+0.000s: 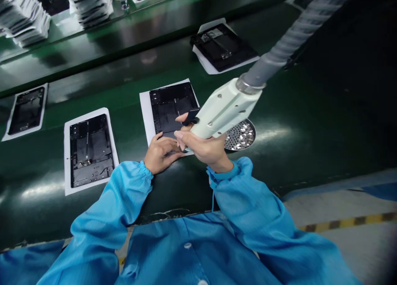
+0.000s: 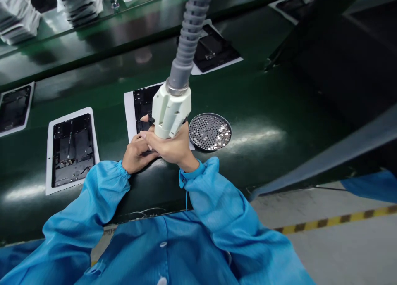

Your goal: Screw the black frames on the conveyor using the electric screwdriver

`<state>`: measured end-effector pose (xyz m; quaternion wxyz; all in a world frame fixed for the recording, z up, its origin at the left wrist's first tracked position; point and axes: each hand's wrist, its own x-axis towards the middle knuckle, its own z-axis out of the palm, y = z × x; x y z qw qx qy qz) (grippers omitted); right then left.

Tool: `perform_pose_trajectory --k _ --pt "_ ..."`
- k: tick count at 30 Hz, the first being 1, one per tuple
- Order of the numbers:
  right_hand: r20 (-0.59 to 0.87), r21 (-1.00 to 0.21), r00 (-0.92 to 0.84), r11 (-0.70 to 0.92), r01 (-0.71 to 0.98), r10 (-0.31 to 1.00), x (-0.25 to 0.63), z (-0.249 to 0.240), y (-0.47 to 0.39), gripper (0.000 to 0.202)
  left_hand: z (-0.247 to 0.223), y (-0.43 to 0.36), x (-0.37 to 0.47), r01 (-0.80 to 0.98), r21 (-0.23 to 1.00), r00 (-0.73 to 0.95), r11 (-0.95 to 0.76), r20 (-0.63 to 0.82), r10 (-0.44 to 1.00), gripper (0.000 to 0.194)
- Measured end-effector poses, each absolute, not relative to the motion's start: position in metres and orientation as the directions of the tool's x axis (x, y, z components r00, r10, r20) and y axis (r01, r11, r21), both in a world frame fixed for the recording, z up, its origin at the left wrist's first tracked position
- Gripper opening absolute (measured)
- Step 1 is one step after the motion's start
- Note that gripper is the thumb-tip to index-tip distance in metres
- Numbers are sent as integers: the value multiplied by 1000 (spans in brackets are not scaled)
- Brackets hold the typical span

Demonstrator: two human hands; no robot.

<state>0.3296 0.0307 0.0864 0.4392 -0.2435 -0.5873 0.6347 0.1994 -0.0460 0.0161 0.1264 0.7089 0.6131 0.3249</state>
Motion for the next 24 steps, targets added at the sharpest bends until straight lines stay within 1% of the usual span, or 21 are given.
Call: perform_pose_trajectory --k 4,9,12,16,20,24 --pt "227 -958 -491 102 -268 841 329 86 30 28 17 -45 199 781 580 47 -230 312 949 19" --pt "206 -959 -523 64 -277 827 328 86 30 34 18 -45 200 791 573 45 -215 297 954 16" --pt "200 -961 -520 64 -269 831 328 85 30 35 17 -45 200 796 568 43 -207 288 957 16" --pt "215 -955 -499 74 -287 839 328 85 30 35 15 -45 200 785 576 38 -227 321 946 17" --pt "206 -962 -486 85 -259 849 328 84 30 37 15 -44 201 792 575 23 -203 304 952 16" --pt "224 -960 -482 106 -261 847 329 81 30 34 16 -44 201 787 576 29 -222 326 945 15"
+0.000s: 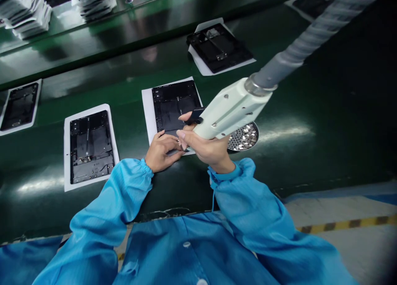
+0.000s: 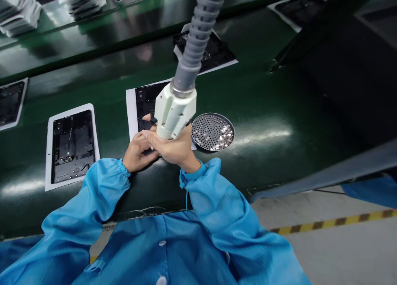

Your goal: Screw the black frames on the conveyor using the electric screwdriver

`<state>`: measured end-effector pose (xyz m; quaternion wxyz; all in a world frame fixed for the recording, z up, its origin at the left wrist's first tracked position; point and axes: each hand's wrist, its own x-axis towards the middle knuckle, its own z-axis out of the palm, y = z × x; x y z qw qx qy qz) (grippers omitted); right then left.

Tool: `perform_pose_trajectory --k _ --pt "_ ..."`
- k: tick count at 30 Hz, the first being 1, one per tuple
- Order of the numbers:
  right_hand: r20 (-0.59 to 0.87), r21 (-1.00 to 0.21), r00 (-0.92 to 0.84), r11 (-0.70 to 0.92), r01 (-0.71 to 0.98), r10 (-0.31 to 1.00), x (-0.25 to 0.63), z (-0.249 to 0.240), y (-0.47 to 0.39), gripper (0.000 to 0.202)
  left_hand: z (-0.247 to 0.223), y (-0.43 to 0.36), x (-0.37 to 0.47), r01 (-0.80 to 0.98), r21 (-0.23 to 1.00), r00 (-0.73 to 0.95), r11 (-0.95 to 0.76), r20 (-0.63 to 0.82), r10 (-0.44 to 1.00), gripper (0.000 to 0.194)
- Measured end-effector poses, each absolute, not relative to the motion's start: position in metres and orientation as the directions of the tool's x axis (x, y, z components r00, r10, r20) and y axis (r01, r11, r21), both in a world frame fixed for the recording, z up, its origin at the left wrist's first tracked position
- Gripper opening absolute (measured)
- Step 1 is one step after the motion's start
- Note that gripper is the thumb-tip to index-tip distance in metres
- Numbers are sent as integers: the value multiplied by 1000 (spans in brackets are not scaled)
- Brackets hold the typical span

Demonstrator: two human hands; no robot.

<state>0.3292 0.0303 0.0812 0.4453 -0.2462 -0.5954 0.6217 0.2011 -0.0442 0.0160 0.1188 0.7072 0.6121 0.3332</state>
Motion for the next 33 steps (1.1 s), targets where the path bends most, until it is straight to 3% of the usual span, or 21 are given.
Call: perform_pose_trajectory --k 33 --pt "276 -947 -451 159 -280 849 326 79 30 27 17 -42 200 740 632 37 -230 303 952 12"
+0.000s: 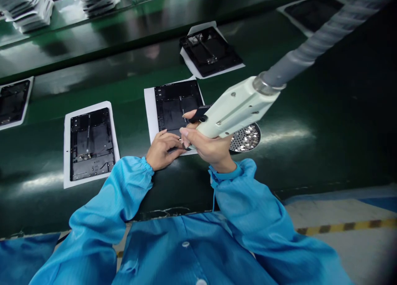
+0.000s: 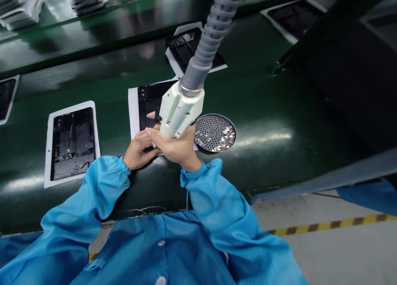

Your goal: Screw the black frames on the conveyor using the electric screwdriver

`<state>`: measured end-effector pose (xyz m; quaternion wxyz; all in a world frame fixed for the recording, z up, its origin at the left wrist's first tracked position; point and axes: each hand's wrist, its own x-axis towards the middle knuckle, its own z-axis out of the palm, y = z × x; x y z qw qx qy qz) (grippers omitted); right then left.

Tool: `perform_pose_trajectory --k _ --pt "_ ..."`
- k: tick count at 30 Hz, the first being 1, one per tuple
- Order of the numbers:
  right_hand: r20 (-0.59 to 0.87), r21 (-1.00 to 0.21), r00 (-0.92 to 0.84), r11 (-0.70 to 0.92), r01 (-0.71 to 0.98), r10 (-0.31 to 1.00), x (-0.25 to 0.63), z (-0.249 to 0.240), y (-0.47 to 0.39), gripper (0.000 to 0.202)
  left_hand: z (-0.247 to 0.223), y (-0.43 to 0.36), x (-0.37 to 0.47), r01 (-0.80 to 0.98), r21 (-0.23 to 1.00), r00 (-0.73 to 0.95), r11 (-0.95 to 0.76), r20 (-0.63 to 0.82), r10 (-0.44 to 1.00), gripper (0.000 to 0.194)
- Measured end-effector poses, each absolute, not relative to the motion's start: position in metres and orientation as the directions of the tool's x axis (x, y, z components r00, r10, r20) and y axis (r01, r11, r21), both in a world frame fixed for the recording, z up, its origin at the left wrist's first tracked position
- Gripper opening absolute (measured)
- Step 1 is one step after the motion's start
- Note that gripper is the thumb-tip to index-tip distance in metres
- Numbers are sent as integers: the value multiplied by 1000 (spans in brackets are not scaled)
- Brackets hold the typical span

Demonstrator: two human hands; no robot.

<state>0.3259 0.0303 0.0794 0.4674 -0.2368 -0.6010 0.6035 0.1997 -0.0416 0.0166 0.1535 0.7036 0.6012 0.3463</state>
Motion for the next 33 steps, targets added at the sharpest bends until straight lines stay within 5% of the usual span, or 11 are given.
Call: perform_pose_trajectory --k 6,13,21,33 --pt "288 -944 -449 172 -281 846 326 78 31 26 18 -42 200 758 626 33 -184 246 969 12" --pt "277 -952 -457 178 -248 845 326 77 32 21 17 -43 198 710 648 33 -277 361 932 15" --pt "269 -960 -443 202 -193 855 313 67 41 20 8 -42 194 724 670 -122 -164 359 925 70" --pt "272 -962 -497 243 -123 824 315 55 40 17 10 -42 198 657 735 -110 -167 313 943 62"
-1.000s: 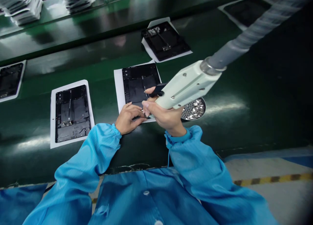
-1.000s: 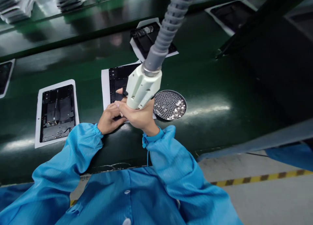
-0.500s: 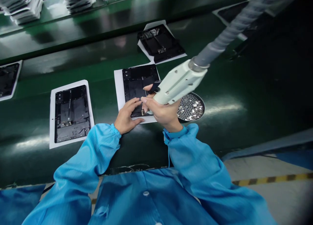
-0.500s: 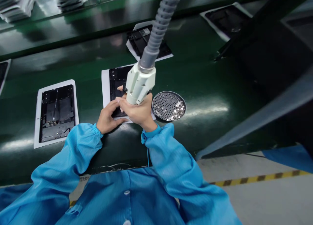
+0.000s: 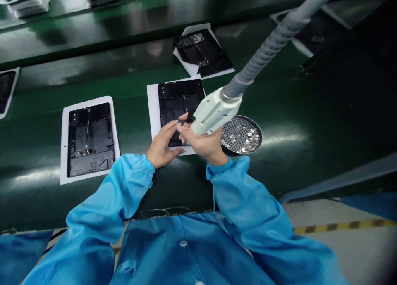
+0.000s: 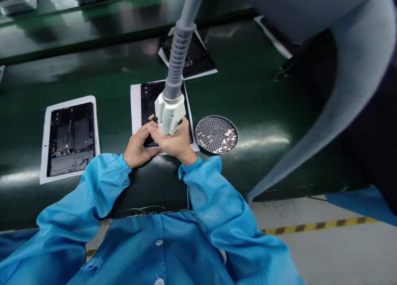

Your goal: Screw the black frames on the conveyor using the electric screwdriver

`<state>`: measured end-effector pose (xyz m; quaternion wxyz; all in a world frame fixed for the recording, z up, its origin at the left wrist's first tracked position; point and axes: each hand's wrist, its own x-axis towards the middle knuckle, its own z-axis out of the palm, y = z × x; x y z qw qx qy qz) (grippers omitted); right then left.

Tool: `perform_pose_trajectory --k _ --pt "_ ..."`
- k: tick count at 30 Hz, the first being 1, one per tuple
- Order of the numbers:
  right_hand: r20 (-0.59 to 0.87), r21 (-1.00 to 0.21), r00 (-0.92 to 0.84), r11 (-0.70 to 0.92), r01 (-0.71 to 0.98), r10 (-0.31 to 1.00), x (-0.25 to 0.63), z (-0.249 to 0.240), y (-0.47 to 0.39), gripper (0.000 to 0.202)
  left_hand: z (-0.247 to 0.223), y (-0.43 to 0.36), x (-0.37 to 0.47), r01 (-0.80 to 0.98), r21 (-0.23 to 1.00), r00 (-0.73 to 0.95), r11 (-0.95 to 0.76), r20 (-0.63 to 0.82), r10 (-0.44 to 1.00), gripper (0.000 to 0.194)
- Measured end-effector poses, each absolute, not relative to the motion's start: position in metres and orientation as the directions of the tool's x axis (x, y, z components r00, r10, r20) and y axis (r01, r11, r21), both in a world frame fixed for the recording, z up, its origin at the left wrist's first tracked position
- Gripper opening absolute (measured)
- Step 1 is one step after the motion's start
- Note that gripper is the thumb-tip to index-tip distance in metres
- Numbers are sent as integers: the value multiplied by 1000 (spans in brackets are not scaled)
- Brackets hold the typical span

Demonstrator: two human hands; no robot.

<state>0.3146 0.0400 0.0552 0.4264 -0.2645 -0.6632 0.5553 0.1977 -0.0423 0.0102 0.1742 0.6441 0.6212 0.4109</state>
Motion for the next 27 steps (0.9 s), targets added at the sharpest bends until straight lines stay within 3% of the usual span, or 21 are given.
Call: perform_pose_trajectory --k 21,24,27 --pt "187 -982 -630 129 -136 754 308 60 47 25 12 -42 194 722 678 -152 -141 354 923 53" --pt "206 -976 -573 128 -175 793 304 62 49 31 14 -42 193 772 622 -106 -131 330 938 52" --pt "241 -964 -466 152 -221 852 307 71 58 31 16 -47 198 871 472 7 -138 269 963 50"
